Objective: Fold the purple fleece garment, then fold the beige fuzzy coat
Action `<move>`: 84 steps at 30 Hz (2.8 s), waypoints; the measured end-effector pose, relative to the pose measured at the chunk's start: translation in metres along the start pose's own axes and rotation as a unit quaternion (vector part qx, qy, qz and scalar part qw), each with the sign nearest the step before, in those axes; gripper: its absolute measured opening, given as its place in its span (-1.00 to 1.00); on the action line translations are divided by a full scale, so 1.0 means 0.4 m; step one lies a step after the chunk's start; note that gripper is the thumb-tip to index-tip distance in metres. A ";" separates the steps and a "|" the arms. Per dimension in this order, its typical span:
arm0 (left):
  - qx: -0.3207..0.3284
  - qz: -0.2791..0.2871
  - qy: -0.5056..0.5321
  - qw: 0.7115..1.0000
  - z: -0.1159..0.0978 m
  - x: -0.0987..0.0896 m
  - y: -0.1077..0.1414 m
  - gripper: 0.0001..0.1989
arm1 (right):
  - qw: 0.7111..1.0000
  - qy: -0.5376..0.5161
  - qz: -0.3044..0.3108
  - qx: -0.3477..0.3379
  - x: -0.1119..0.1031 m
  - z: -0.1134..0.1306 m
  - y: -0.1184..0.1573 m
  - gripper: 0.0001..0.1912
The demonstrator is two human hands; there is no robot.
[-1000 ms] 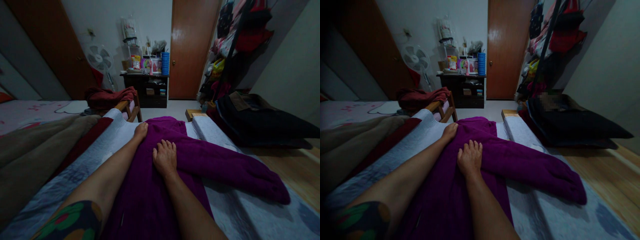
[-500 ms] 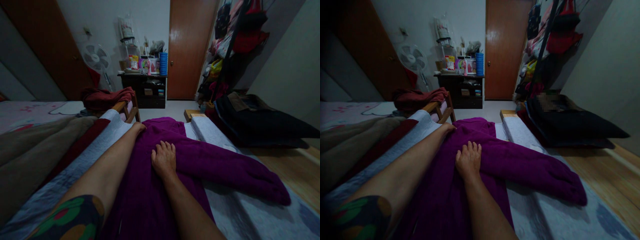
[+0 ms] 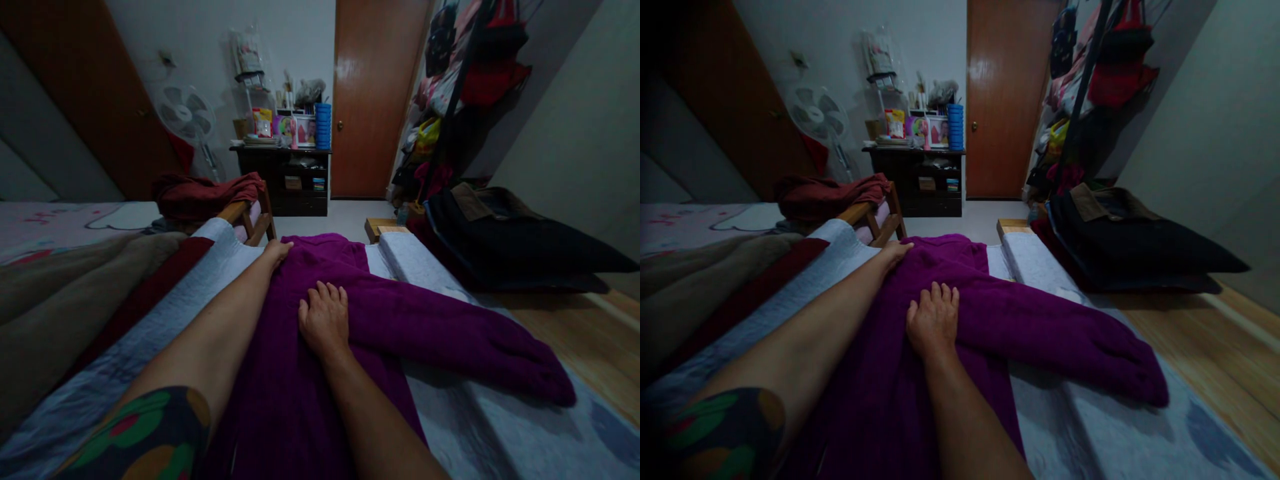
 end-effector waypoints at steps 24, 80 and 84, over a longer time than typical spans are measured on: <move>0.283 0.053 -0.437 0.852 -0.051 0.125 0.175 -0.45 | 1.000 -0.005 0.023 0.009 0.008 -0.003 -0.003 -0.67; 0.296 0.010 -0.450 0.843 -0.050 0.120 0.221 -0.35 | 0.999 0.008 0.039 0.013 0.007 0.001 -0.005 -0.65; 0.246 0.073 -0.452 0.854 -0.032 0.135 0.191 -0.25 | 0.999 0.010 0.044 0.015 0.008 0.000 -0.005 -0.65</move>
Point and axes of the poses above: each hand's wrist, its own y-axis away from the middle knuckle, its own x-axis out of the palm, z = x × y, the point moved 10 cm from there along -y, towards the middle knuckle, and after that the axes turned 6 degrees about x, right-handed, at the moved point
